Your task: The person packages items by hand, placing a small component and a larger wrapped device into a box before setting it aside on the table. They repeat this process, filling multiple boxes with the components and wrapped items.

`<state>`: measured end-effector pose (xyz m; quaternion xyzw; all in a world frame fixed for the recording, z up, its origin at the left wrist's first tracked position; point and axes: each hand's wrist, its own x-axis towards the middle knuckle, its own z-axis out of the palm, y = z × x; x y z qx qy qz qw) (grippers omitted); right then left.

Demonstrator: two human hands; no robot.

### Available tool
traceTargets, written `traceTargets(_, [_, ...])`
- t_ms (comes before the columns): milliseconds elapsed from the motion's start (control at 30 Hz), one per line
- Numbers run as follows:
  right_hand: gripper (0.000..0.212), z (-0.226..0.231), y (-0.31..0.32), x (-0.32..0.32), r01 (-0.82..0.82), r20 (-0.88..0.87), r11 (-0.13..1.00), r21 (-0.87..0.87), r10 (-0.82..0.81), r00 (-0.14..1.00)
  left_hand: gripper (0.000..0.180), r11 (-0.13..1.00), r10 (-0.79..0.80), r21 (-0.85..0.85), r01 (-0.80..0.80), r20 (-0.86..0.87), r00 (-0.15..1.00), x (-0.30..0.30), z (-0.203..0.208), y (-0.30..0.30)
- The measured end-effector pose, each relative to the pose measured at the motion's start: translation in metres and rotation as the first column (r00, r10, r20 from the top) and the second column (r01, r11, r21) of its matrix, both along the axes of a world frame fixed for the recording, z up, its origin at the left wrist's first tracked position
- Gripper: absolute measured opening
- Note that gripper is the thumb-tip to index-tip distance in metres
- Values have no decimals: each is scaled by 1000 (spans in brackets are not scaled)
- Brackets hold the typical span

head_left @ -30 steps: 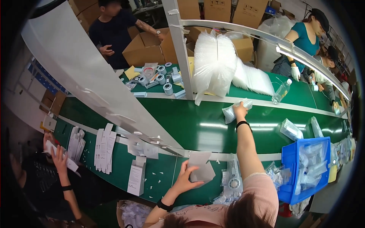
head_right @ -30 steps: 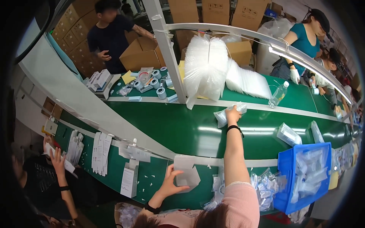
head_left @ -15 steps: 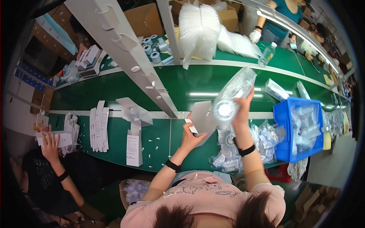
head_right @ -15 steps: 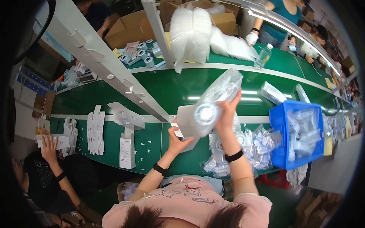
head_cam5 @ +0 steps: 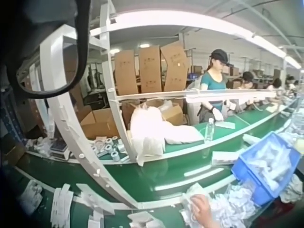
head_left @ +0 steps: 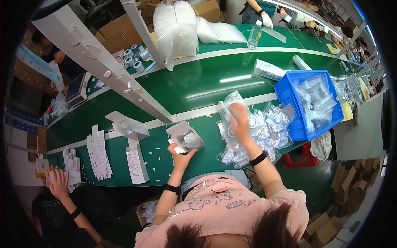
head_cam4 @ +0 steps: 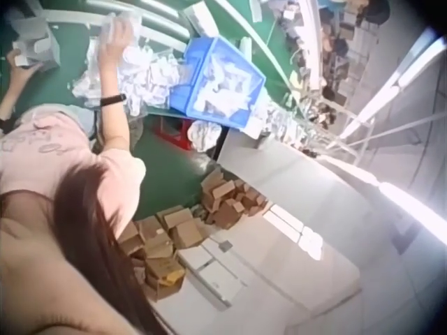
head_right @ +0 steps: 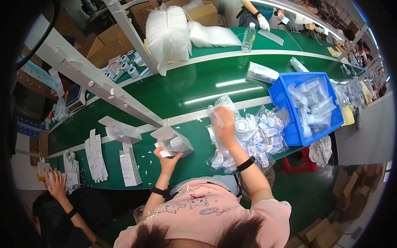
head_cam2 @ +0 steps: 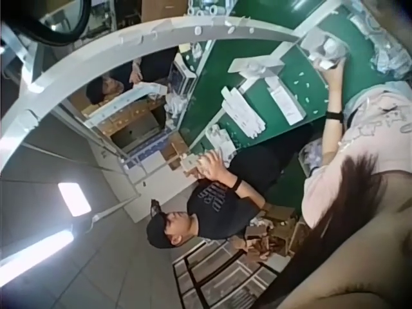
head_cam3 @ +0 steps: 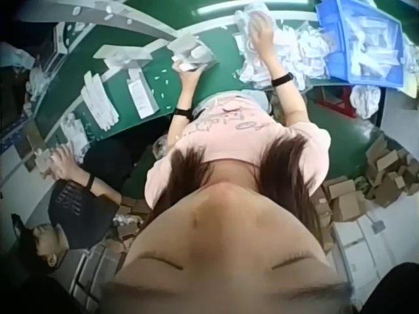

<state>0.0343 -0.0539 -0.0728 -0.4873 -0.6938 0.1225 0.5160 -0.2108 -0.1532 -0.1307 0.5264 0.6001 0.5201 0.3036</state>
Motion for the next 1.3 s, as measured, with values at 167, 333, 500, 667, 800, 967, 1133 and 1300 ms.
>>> traceTargets(167, [39, -70, 42, 158, 753, 618, 653, -82, -559, 553, 76, 998, -70, -12, 69, -175, 982, -5, 19, -13])
traceTargets(333, [37, -113, 44, 219, 687, 716, 572, -449, -229, 659, 80, 997, -73, -8, 73, -193, 978, 0, 41, -6])
traceTargets(500, [27, -90, 35, 202, 568, 649, 788, -239, -305, 696, 55, 980, -43, 171, 97, -297, 954, -3, 65, 2])
traceTargets(667, [27, -36, 31, 157, 198, -59, 931, -307, -226, 972, 22, 989, -24, 112, 96, -520, 854, -10, 79, 9])
traceTargets(800, [51, 55, -7, 46, -192, -656, 942, -277, -39, 754, 18, 998, -1, 60, 27, -394, 919, -11, 85, 18])
traceTargets(967, [37, 61, -45, -61, -341, -215, 928, -149, 306, 927, 16, 1000, 20, 8, -19, -280, 960, -14, 93, 31])
traceTargets(1133, [32, 31, -56, -90, -471, 357, 877, -92, 470, 807, 17, 988, 7, -147, -45, -249, 968, -13, 96, 33])
traceTargets(1300, [54, 46, -65, -101, -424, 553, 866, -266, 498, 668, 16, 992, 32, -112, -55, -198, 980, -16, 87, 32])
